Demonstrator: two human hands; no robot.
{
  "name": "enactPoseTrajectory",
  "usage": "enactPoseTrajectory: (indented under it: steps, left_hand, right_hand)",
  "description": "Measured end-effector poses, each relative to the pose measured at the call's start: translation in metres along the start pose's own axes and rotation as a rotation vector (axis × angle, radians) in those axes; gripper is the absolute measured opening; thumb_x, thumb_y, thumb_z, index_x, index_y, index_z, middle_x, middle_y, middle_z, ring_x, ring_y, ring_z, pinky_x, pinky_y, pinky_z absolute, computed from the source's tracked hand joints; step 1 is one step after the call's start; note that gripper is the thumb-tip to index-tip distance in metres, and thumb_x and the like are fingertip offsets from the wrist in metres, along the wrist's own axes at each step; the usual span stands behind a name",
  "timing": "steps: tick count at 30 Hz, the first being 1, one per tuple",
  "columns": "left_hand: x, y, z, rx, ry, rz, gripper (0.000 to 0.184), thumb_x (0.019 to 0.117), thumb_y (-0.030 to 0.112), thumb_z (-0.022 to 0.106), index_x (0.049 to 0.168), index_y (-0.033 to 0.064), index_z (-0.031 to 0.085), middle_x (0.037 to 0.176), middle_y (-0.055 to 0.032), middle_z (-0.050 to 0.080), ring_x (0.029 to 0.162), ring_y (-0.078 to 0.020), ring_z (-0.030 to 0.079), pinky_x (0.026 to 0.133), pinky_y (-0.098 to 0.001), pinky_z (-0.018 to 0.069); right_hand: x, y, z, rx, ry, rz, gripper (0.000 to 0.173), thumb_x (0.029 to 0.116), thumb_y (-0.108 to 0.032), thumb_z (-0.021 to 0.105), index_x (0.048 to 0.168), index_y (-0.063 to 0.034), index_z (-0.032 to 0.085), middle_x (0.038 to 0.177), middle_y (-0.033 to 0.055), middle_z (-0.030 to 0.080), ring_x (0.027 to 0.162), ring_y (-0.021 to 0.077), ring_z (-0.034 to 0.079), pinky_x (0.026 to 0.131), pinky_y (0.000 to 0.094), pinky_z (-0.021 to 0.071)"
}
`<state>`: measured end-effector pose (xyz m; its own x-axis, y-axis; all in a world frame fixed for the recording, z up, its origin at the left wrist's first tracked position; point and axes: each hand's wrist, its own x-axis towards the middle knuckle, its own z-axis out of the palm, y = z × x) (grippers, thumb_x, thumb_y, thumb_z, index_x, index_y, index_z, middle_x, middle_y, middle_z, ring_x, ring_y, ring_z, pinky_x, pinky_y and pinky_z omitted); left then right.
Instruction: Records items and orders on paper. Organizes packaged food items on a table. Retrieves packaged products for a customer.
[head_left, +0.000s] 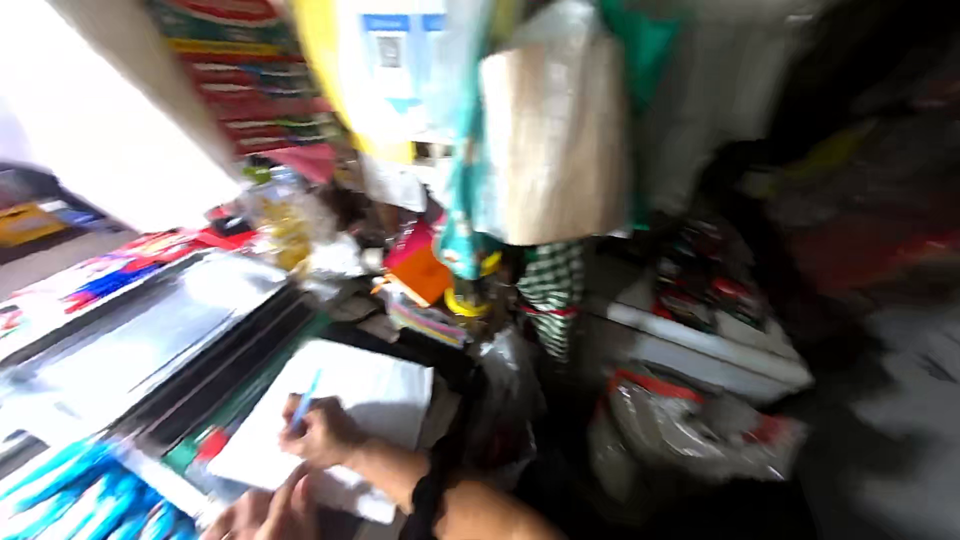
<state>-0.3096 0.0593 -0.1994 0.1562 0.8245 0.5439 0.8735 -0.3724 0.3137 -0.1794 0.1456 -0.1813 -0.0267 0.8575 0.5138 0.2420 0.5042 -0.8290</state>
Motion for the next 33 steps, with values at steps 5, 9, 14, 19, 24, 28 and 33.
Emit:
enactPoseTrajectory:
  steps: [5,9,14,19,24,28,33]
  left_hand:
    - [-0.003,-0.001,0.012,-0.017,0.140,-0.011,0.030,0.0953,0.034,0.059,0.104,0.0150,0.081,0.080,-0.0106,0.075,0.083,-0.0386,0.070,0.094,-0.0695,0.0428]
    - [-0.004,-0.009,0.017,-0.004,0.145,-0.009,0.030,0.0949,0.036,0.058,0.106,0.0199,0.080,0.077,-0.0066,0.073,0.082,-0.0339,0.070,0.092,-0.0677,0.0444]
    - [-0.003,-0.010,0.020,0.018,0.152,-0.018,0.028,0.0932,0.037,0.060,0.105,0.0219,0.080,0.072,-0.0051,0.070,0.078,-0.0323,0.069,0.091,-0.0670,0.0440]
    - [-0.002,-0.010,0.023,0.061,0.168,-0.005,0.029,0.0933,0.039,0.057,0.103,0.0239,0.080,0.069,-0.0038,0.067,0.078,-0.0313,0.068,0.092,-0.0630,0.0435]
    - [-0.001,-0.009,0.024,0.099,0.183,-0.004,0.029,0.0938,0.038,0.055,0.101,0.0254,0.080,0.069,-0.0036,0.065,0.079,-0.0311,0.065,0.090,-0.0580,0.0428]
    - [0.000,-0.011,0.026,0.106,0.216,0.011,0.032,0.0962,0.037,0.050,0.099,0.0256,0.079,0.066,-0.0032,0.061,0.075,-0.0288,0.062,0.088,-0.0534,0.0409]
    - [0.000,-0.012,0.027,0.109,0.221,0.010,0.031,0.0966,0.038,0.050,0.099,0.0265,0.079,0.065,-0.0021,0.060,0.074,-0.0273,0.061,0.088,-0.0523,0.0403]
  right_hand:
    - [0.002,0.007,-0.003,0.049,0.006,0.084,0.016,0.0849,-0.002,0.071,0.093,0.0105,0.064,0.075,0.0086,0.063,0.065,0.0072,0.059,0.063,0.0237,0.0523]
    - [0.003,0.007,0.000,-0.058,-0.057,0.011,0.015,0.0874,-0.008,0.069,0.089,0.0050,0.063,0.066,0.0024,0.057,0.056,0.0039,0.052,0.053,0.0209,0.0457]
    - [0.002,0.008,0.002,-0.067,-0.077,-0.006,0.016,0.0870,-0.010,0.070,0.086,0.0034,0.061,0.065,-0.0005,0.055,0.054,-0.0002,0.048,0.052,0.0167,0.0427]
    - [0.003,0.009,0.004,-0.060,-0.097,0.006,0.016,0.0869,-0.011,0.072,0.085,0.0007,0.060,0.065,-0.0035,0.053,0.053,-0.0025,0.046,0.052,0.0143,0.0403]
    - [0.004,0.009,0.004,-0.053,-0.095,0.003,0.014,0.0866,-0.009,0.071,0.084,-0.0004,0.060,0.064,-0.0043,0.053,0.053,-0.0032,0.046,0.051,0.0132,0.0399]
    - [0.002,0.010,0.005,-0.046,-0.090,-0.023,0.015,0.0855,-0.010,0.071,0.082,-0.0024,0.059,0.062,-0.0049,0.050,0.052,-0.0032,0.043,0.050,0.0133,0.0371]
    - [0.002,0.010,0.005,-0.066,-0.013,-0.040,0.015,0.0847,-0.008,0.071,0.081,-0.0021,0.058,0.063,-0.0048,0.051,0.052,-0.0044,0.044,0.050,0.0114,0.0376]
